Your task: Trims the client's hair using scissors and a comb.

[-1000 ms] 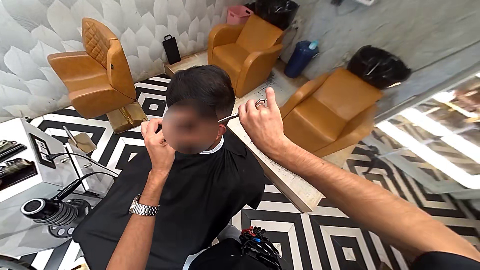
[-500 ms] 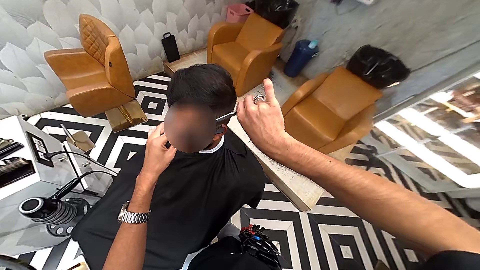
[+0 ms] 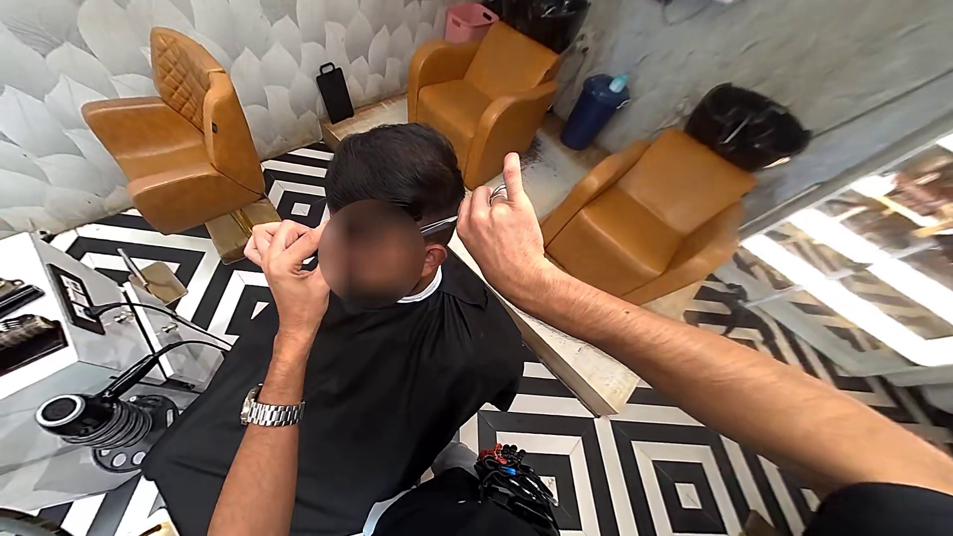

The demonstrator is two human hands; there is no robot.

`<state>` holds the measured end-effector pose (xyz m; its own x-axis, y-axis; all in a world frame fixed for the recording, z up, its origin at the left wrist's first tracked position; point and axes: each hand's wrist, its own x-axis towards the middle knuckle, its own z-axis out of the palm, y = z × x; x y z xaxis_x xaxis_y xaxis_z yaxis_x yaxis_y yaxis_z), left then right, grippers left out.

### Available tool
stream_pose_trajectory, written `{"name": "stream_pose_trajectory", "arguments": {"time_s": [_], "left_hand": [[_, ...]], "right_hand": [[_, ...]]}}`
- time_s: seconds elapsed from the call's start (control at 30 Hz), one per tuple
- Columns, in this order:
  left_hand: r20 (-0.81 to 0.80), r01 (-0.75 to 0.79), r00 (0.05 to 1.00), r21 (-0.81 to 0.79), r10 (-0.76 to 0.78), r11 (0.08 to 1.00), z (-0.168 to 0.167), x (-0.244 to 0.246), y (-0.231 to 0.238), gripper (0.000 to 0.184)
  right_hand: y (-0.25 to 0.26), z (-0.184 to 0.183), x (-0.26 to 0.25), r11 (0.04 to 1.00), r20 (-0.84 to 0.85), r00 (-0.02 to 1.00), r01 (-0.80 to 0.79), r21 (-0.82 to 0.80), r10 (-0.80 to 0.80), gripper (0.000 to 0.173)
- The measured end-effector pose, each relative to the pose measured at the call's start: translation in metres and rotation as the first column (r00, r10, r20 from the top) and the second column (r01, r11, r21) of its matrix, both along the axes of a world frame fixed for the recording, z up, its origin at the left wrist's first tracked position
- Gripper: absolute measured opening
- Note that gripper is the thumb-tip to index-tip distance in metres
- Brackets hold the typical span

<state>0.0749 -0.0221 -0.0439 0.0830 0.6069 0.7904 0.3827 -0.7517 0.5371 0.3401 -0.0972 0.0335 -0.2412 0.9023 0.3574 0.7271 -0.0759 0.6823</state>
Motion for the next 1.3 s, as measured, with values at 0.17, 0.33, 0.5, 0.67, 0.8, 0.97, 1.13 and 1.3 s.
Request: {"name": "stream_pose_trajectory", "arguments": {"time_s": [0.17,0.33,0.5,0.67,0.8,0.97,1.13,1.3], "left_hand": [[0.004,-0.006,1.000,0.004,0.006,1.000,0.001,0.001,0.000,0.029],[0.009,0.003,1.000,0.010,-0.003,1.000,0.002,0.001,0.001,0.029],[0.004,-0.004,1.000,0.022,0.004,1.000,0.003,0.001,0.002,0.028],[0.008,0.004,1.000,0.015,-0.004,1.000,0.003,0.001,0.003,0.028],[0.009,0.010,1.000,0.014,-0.010,1.000,0.003,0.001,0.004,0.028],[-0.006,0.010,1.000,0.017,-0.010,1.000,0.004,0.002,0.006,0.028],[0.438,-0.081,0.898,0.050,0.051,0.995,0.005,-0.011,0.001,0.041],[-0.014,0.017,1.000,-0.048,-0.018,0.999,-0.023,-0.015,-0.034,0.038]], "right_hand": [[0.008,-0.001,-0.008,0.999,-0.003,0.999,-0.038,0.017,0.038,0.016],[0.001,0.019,-0.037,0.996,0.118,0.990,0.080,-0.047,-0.074,0.019],[-0.004,0.028,-0.049,0.990,0.248,0.964,0.119,-0.072,-0.098,0.024],[-0.003,0.031,-0.051,0.984,0.155,0.981,0.135,-0.117,-0.116,0.020],[-0.003,0.029,-0.054,0.985,0.224,0.966,0.152,-0.080,-0.131,0.024],[-0.002,0.032,-0.054,0.984,0.234,0.964,0.152,-0.090,-0.127,0.023],[0.032,0.002,-0.020,0.899,-0.108,0.961,-0.192,0.394,0.253,0.031],[-0.016,0.072,-0.019,0.995,-0.220,0.974,0.074,0.072,-0.057,0.017]]}}
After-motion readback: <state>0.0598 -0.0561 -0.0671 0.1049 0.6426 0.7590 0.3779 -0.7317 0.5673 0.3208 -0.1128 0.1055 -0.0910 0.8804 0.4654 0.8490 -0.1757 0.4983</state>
